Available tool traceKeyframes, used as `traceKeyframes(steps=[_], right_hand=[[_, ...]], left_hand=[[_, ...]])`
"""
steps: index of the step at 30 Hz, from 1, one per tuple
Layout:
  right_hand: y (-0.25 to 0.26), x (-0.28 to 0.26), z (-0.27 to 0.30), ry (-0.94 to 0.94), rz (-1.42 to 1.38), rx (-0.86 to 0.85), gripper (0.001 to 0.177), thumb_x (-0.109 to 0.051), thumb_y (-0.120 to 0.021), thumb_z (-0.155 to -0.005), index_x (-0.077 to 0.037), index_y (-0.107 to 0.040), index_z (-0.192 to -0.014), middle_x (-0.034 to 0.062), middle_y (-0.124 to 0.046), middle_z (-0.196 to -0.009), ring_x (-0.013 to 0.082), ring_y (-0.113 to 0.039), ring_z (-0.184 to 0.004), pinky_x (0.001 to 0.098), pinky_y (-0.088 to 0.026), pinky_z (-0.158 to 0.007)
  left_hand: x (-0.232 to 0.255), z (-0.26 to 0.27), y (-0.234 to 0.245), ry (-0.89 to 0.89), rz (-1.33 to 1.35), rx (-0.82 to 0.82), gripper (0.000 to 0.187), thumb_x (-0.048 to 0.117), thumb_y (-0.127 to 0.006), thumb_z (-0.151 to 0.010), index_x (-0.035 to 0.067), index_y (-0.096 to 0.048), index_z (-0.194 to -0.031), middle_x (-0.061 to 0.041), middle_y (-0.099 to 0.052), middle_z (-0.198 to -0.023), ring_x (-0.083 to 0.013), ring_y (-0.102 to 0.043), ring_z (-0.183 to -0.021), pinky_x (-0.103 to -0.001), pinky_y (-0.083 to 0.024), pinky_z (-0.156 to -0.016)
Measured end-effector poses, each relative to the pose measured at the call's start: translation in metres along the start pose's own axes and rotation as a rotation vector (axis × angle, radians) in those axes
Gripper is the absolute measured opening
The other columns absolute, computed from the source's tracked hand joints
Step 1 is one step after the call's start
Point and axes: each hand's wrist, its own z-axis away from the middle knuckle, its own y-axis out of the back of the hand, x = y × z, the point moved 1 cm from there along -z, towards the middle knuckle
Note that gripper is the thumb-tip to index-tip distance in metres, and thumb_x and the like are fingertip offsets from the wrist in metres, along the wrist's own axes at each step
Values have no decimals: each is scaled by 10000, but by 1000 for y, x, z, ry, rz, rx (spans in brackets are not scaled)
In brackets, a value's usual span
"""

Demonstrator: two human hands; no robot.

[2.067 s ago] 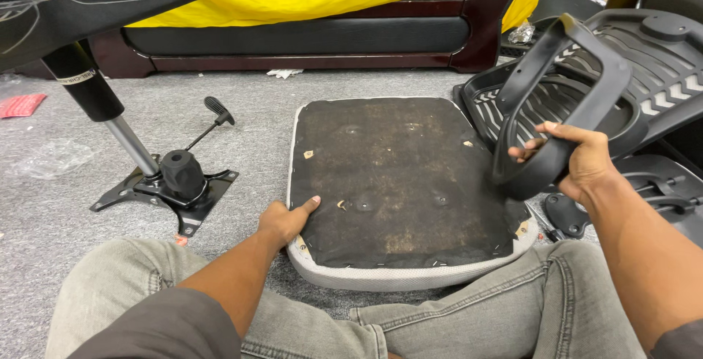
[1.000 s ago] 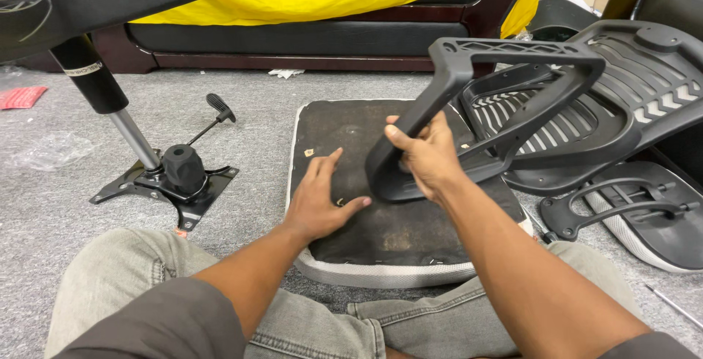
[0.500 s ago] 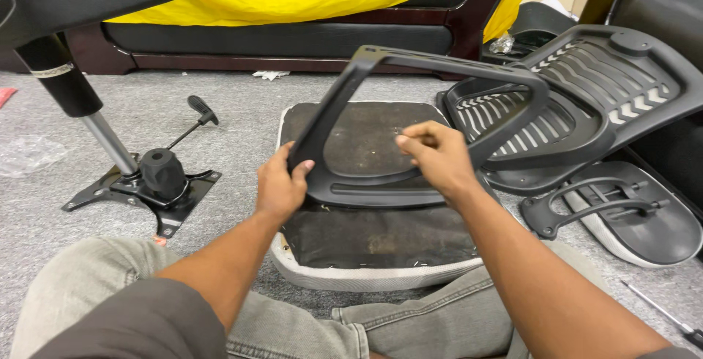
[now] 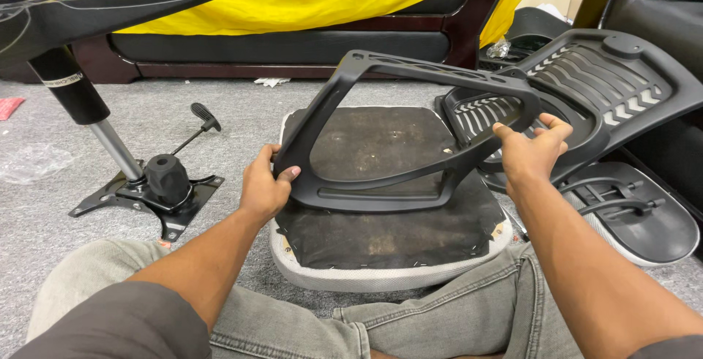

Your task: The person disassembles an office chair by removing the base and gas lift from the seat cushion using a screwdriver. They then attach a black plastic frame to the underside of the seat cushion and secure it with screws.

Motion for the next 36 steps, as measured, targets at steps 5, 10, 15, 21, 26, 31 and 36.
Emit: traceKeyframes(steps=[5,10,15,21,26,31,36], right_hand=[[5,15,-23,93,-220,-149,851,-92,-882,-818,-111,-289,-1428,152,-552,-1309,204,-615,-1135,324,-529,-920],[11,13,-27,-35,-309,-233,770,-83,-814,-867,-146,-313,-1448,84,-622,-1200,162,-651,-932,319,-486,-648],[26,-1,-17,15,-247,-307,562,-128,-806,-858,-144,-467,-1306,50,-628,-1075,148,-641,-853,317,-510,-614],[41,-21,-9,43,-136,-380,433,-90,-828,-787,-69,-535,-1106,61,-636,-959,174,-670,-760,347,-580,-631],[53,-41,15,-10,-114,-470,418,-91,-840,-745,-95,-580,-1073,41,-663,-898,158,-684,-725,352,-598,-623],[57,-53,49,-68,-131,-568,384,-139,-832,-786,-78,-608,-1092,66,-736,-897,162,-706,-793,330,-593,-647],[48,-57,79,-147,-273,-688,320,-77,-800,-771,-28,-625,-1034,110,-745,-920,236,-742,-854,374,-629,-678]], left_hand=[[-3,1,4,-27,49,34,391,82,-768,-847,54,-627,-1211,-117,-746,-1073,-229,-713,-993,-376,-534,-862],[0,-2,9,22,63,-4,393,85,-761,-851,77,-639,-1225,-100,-739,-1076,-221,-722,-982,-372,-552,-856],[7,-2,6,111,52,55,423,107,-773,-842,108,-658,-1249,-111,-736,-1098,-243,-716,-1021,-385,-539,-906],[8,4,-14,281,74,121,497,197,-733,-896,102,-569,-1356,-155,-701,-1240,-311,-679,-1153,-416,-504,-1008],[5,12,-31,358,33,128,945,242,-773,-884,-12,-154,-1551,-254,-317,-1564,-390,-342,-1441,-429,-313,-1157],[-4,22,-31,456,68,57,950,264,-717,-899,2,-123,-1592,-246,-269,-1605,-385,-309,-1485,-415,-308,-1195],[-13,25,-18,440,63,66,781,278,-715,-909,5,-337,-1535,-241,-413,-1537,-370,-414,-1435,-415,-354,-1171]])
